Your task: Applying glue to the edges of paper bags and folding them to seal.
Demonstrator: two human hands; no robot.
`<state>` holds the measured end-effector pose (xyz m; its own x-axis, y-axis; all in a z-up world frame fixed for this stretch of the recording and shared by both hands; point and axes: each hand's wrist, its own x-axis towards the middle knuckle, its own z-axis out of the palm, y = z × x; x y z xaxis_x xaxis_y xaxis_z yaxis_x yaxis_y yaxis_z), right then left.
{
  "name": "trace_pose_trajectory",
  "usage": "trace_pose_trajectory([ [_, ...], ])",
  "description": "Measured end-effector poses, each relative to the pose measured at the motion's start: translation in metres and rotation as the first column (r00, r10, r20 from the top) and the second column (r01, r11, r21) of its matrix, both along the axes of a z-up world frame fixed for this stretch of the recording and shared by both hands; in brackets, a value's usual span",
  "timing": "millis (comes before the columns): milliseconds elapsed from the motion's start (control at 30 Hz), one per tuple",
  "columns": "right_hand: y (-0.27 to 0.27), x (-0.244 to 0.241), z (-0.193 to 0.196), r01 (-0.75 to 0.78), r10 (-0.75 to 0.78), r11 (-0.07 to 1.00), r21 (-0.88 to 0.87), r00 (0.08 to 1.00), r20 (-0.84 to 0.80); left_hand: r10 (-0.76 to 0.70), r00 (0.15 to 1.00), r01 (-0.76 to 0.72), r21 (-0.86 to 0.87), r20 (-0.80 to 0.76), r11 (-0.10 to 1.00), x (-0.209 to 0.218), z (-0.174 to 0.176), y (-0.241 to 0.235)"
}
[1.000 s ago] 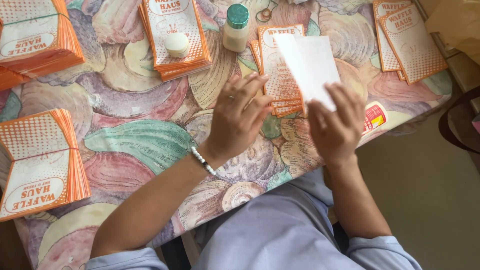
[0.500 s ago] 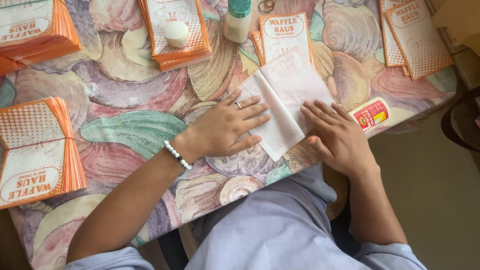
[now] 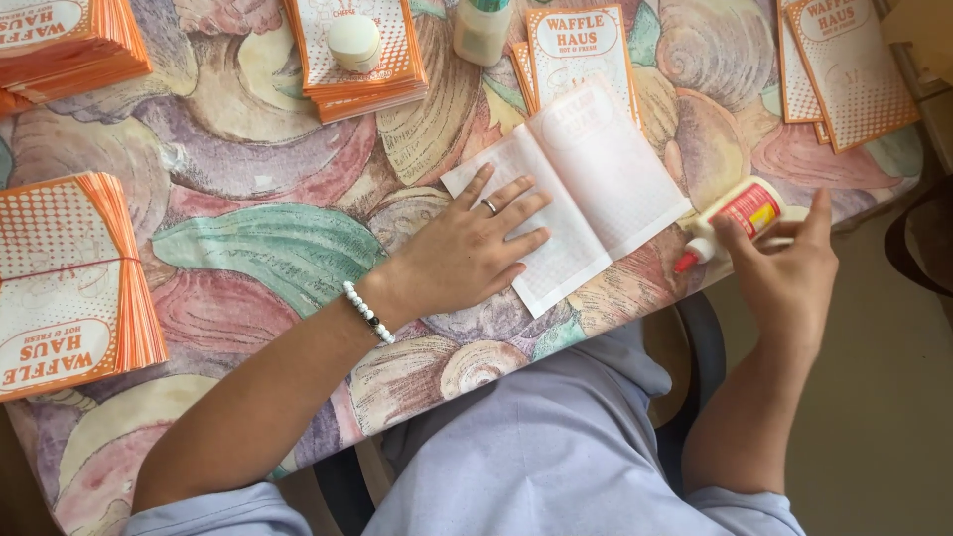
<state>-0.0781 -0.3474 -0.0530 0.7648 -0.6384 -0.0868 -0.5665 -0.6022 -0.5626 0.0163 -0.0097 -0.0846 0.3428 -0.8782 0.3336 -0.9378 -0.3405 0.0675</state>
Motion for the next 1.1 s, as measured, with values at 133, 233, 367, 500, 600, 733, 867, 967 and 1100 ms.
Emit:
trace_pose_trajectory([
  [133, -0.008, 0.014, -0.012, 0.028, -0.054, 0.977, 0.212, 0.992, 0.118, -0.060, 0.998, 0.060, -0.028, -0.032, 0.998, -0.005, -0.005, -0.002],
  [233, -0.007, 0.013, -0.005, -0.112, 0.018, 0.830, 0.546, 0.985, 0.174, -0.108, 0.988, 0.109, -0.001, -0.113, 0.994, -0.006, -0.014, -0.002],
  [367, -0.036, -0.003, -0.027, -0.252, -0.145, 0.671, 0.697, 0.877, 0.458, -0.074, 0.977, 0.072, -0.016, -0.198, 0.997, -0.008, -0.013, -0.003],
  [500, -0.021, -0.024, 0.000, -0.414, -0.280, 0.681, 0.604, 0.615, 0.737, -0.042, 0.937, 0.018, -0.073, -0.346, 0.997, -0.016, -0.015, -0.008],
  [600, -0.043, -0.037, -0.044, -0.379, -0.047, 0.888, 0.259, 0.485, 0.873, -0.043, 0.931, 0.007, -0.099, -0.361, 0.995, -0.018, -0.018, -0.010],
  [733, 0.049, -0.052, -0.031, -0.474, 0.152, 0.869, 0.141, 0.527, 0.836, -0.058, 0.968, 0.052, -0.031, -0.245, 0.998, -0.017, -0.016, -0.009],
  [867, 0.100, -0.044, 0.006, -0.510, 0.396, 0.857, 0.079, 0.747, 0.534, -0.067, 0.974, 0.057, -0.053, -0.217, 0.997, -0.020, -0.018, -0.008],
  [967, 0.110, -0.038, 0.011, -0.581, 0.485, 0.813, 0.038, 0.711, 0.509, -0.061, 0.976, 0.052, -0.048, -0.211, 0.997, -0.019, -0.017, -0.009],
  [1100, 0.106, -0.036, 0.010, -0.604, 0.541, 0.797, 0.010, 0.721, 0.433, -0.058, 0.975, 0.049, -0.049, -0.213, 0.998, -0.019, -0.017, -0.008],
])
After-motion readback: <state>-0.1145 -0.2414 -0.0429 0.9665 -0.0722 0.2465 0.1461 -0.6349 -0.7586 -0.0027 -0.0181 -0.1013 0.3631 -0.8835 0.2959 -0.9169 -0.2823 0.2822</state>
